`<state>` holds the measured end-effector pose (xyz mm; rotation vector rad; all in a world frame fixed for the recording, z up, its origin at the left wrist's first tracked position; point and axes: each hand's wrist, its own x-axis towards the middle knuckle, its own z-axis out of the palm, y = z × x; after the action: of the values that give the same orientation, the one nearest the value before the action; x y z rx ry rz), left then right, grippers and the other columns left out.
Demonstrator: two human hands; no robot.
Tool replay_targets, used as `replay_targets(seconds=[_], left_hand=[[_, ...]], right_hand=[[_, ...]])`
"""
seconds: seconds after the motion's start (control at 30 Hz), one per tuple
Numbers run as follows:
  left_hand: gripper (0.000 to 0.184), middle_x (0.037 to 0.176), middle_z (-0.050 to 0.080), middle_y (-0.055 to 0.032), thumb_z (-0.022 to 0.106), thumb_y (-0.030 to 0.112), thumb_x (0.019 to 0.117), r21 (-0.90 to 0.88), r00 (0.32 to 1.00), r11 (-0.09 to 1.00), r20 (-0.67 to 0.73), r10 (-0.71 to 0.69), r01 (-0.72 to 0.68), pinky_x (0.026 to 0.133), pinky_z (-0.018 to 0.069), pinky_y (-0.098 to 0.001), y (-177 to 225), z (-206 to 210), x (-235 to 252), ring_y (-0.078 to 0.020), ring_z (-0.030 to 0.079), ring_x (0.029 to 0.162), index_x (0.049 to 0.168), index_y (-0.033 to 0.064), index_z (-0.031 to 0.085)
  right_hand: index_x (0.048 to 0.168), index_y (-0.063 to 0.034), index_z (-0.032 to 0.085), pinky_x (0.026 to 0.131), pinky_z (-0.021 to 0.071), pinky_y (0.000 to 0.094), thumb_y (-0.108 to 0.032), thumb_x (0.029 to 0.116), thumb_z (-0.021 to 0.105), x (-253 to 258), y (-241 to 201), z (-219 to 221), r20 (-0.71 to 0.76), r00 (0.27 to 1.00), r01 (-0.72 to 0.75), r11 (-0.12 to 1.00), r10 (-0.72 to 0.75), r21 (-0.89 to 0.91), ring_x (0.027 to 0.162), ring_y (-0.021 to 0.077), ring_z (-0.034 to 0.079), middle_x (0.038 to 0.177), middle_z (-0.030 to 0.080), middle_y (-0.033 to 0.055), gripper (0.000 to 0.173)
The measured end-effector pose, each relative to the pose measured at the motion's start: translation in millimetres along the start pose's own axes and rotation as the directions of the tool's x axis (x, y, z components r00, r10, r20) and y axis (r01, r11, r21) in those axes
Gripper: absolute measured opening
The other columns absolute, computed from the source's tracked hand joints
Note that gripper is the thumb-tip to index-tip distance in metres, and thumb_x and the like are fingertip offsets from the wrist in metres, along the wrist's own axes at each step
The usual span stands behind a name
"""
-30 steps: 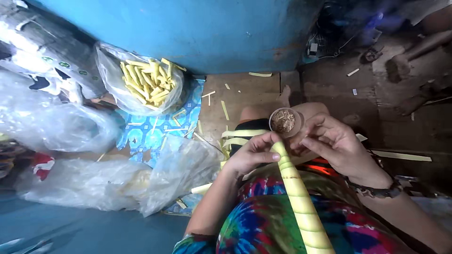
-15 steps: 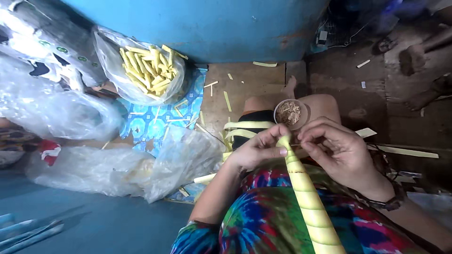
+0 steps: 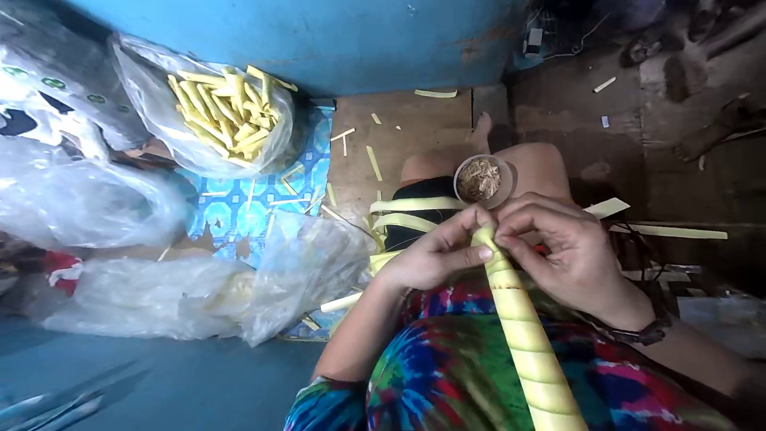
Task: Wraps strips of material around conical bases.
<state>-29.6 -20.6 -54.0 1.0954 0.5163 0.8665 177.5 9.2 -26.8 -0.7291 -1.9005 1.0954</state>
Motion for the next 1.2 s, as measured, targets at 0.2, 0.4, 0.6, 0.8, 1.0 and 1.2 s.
replay_targets(seconds=[0.2,0.4,0.6,0.8,1.0,1.2], left_hand=[[0.013,0.106,0.068,0.0057,0.071,0.027,0.0949,0.187,0.983,0.982,-0.175,0.055,-0.022,0.087,0.0560,-0.0278,4,-24,-8,-0.0062,0.065,0.100,0.103,0.0169,0.069],[0.015,0.112,0.068,0.0065,0.062,0.020,0.1014,0.226,0.785,0.973,-0.596,0.169,-0.039,0.096,0.0562,-0.0334,18,-73,-50,-0.0096,0.066,0.104,0.115,0.0255,0.064],[0.012,0.106,0.069,0.0046,0.053,0.015,0.1061,0.239,0.516,0.967,-0.820,0.250,-0.088,0.096,0.0556,-0.0356,-2,-63,-40,-0.0097,0.068,0.101,0.114,0.0153,0.062],[0.020,0.107,0.067,0.0011,0.051,0.008,0.1008,0.160,0.637,0.987,-0.763,0.111,0.020,0.092,0.0532,-0.0340,-21,-34,-9,-0.0085,0.064,0.098,0.116,0.0087,0.064],[0.033,0.109,0.069,-0.0044,0.061,-0.004,0.0921,-0.040,0.736,0.999,-0.677,-0.028,0.001,0.084,0.0568,-0.0328,-15,-6,18,-0.0128,0.067,0.093,0.122,0.0103,0.064],[0.039,0.100,0.070,-0.0018,0.063,-0.005,0.0840,-0.145,0.799,0.989,-0.594,-0.092,0.007,0.079,0.0582,-0.0307,-9,14,20,-0.0101,0.068,0.087,0.120,0.0102,0.058]], right_hand=[[0.094,-0.0065,0.074,0.077,0.0612,0.0212,-0.014,0.0917,0.073,13,47,-22,0.148,0.983,-0.112,0.994,0.112,-0.004,0.087,0.0036,0.069,0.098,0.071,-0.0010,0.008],[0.101,-0.0014,0.074,0.087,0.0522,0.0611,-0.043,0.0947,0.072,-12,108,-21,0.454,0.525,-0.323,0.662,0.720,-0.677,0.095,0.0384,0.068,0.095,0.071,0.0206,0.042],[0.114,0.0037,0.067,0.093,0.0509,0.0560,-0.029,0.0951,0.074,-29,91,-28,0.510,0.539,-0.321,0.724,0.670,-0.611,0.101,0.0380,0.065,0.107,0.066,0.0221,0.038],[0.133,-0.0013,0.062,0.081,0.0566,0.0588,-0.016,0.1041,0.058,-31,74,-35,0.193,0.897,-0.260,0.827,0.398,-0.499,0.089,0.0393,0.071,0.105,0.070,0.0237,0.033],[0.121,-0.0023,0.067,0.069,0.0595,0.0464,-0.024,0.1054,0.049,-13,56,-15,0.006,0.997,-0.056,0.833,0.071,-0.551,0.081,0.0289,0.071,0.100,0.071,0.0161,0.032],[0.115,-0.0022,0.070,0.068,0.0595,0.0454,-0.017,0.1010,0.052,-3,45,0,0.068,0.998,0.030,0.858,0.006,-0.513,0.079,0.0297,0.071,0.095,0.071,0.0169,0.027]])
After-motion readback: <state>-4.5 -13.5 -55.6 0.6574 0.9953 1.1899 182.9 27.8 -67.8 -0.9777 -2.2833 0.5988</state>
